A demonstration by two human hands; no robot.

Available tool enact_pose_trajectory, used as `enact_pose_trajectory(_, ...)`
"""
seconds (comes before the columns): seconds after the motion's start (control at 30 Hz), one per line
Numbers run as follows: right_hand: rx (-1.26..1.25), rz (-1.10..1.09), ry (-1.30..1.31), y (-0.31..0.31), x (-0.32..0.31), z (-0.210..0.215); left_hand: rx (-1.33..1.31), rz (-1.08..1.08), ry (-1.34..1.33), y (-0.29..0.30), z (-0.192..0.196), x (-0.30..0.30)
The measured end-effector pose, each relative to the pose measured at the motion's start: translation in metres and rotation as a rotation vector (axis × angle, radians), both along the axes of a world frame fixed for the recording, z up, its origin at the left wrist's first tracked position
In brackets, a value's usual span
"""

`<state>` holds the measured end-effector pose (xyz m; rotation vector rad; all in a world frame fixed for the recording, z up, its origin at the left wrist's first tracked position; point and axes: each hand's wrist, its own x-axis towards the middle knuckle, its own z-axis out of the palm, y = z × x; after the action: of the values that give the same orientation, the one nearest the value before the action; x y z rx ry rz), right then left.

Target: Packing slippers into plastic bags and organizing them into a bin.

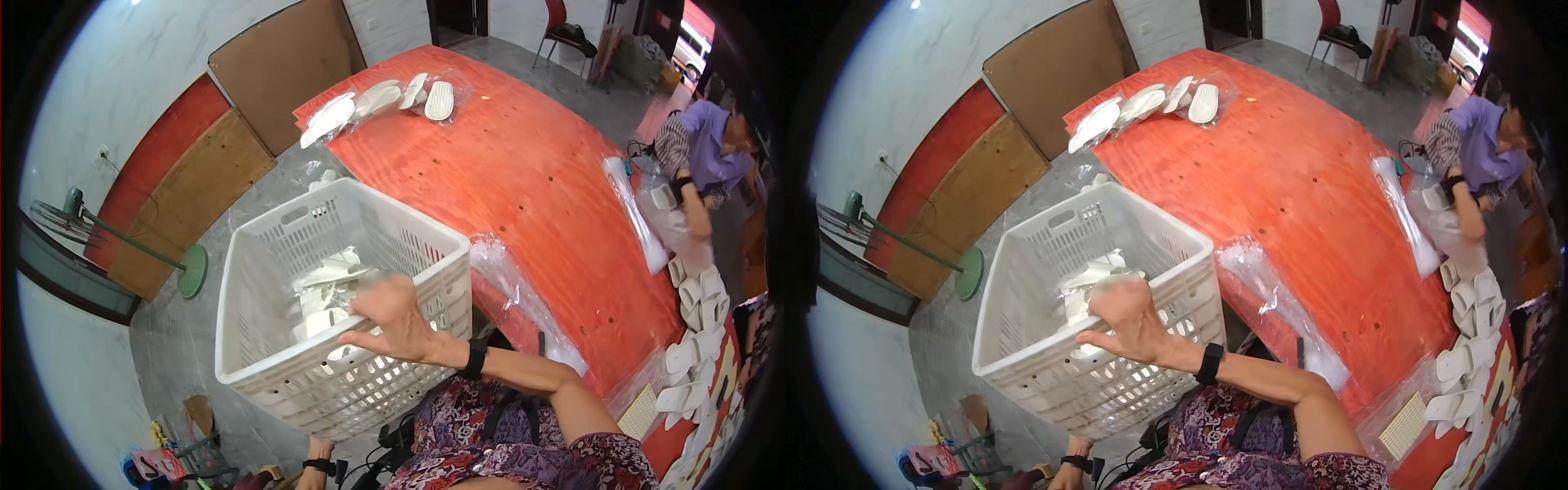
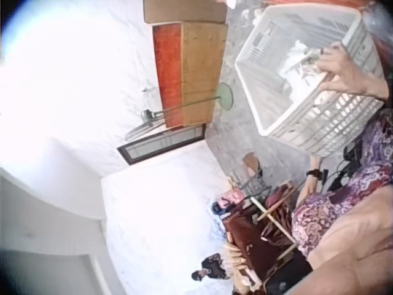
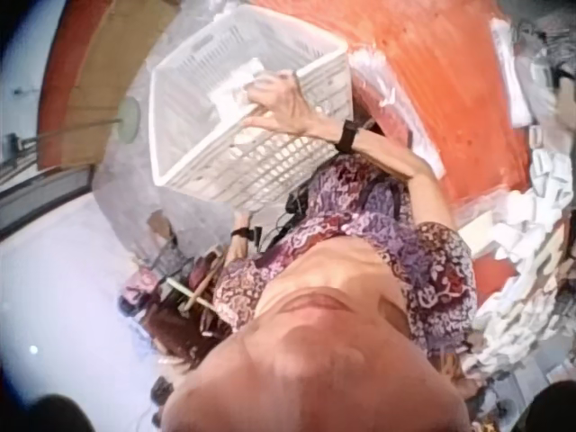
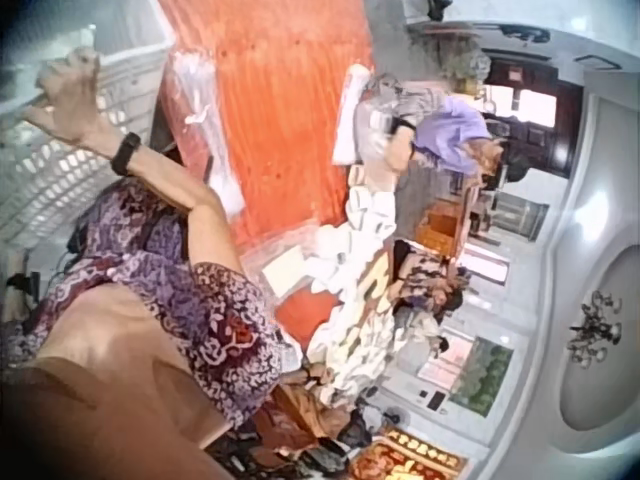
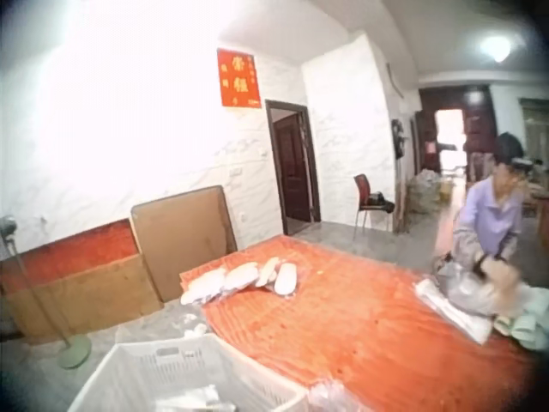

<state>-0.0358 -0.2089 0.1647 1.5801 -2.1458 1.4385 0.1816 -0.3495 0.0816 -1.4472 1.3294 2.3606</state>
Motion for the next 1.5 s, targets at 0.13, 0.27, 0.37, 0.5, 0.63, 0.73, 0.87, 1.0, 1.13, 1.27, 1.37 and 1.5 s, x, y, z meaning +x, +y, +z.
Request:
enact_pose_trajectory(0.13, -0.145, -0.054, -0.02, 0.028, 0.008, 0.029, -0.094, 0.015, 0.026, 0.001, 0.054, 0.007)
enact_pose_trajectory(0.27, -0.206, -0.15, -0.063, 0.071, 0.011, 0.057, -0.18, 0.037, 0.083, 0.003, 0.111, -0.006)
enact_pose_trajectory(0.37, -0.264, -0.234, -0.083, 0.106, 0.001, 0.07, -0.228, 0.027, 0.128, -0.007, 0.122, 0.064)
enact_pose_trajectory(0.5, -0.369, -0.34, -0.076, 0.147, -0.02, 0.071, -0.289, 0.026, 0.181, -0.001, 0.162, 0.074)
enact_pose_trajectory(0.63, -0.458, -0.429, -0.206, 0.178, -0.043, 0.046, -0.345, 0.053, 0.244, 0.007, 0.206, 0.071)
enact_pose_trajectory(0.73, -0.651, -0.329, -0.516, 0.197, -0.057, 0.033, -0.387, 0.079, 0.279, 0.039, 0.232, 0.053)
enact_pose_trajectory(0.87, -0.742, -0.372, -0.586, 0.22, -0.086, 0.005, -0.433, 0.077, 0.367, 0.048, 0.265, 0.031)
enact_pose_trajectory(1.0, -0.796, -0.377, -0.844, 0.265, -0.112, -0.031, -0.339, -0.065, 0.584, 0.074, 0.296, 0.019)
enact_pose_trajectory(1.13, -0.883, -0.494, -0.729, 0.299, -0.146, -0.064, -0.218, -0.184, 0.666, 0.142, 0.323, -0.049)
enact_pose_trajectory(1.27, -0.862, -0.561, -0.615, 0.331, -0.147, -0.045, -0.011, -0.319, 0.682, 0.163, 0.307, -0.068)
enact_pose_trajectory(1.37, -0.811, -0.685, -0.742, 0.353, -0.146, -0.058, 0.093, -0.377, 0.643, 0.184, 0.285, -0.077)
enact_pose_trajectory(1.5, -0.747, -0.867, -0.895, 0.385, -0.14, -0.076, 0.158, -0.405, 0.681, 0.19, 0.277, -0.075)
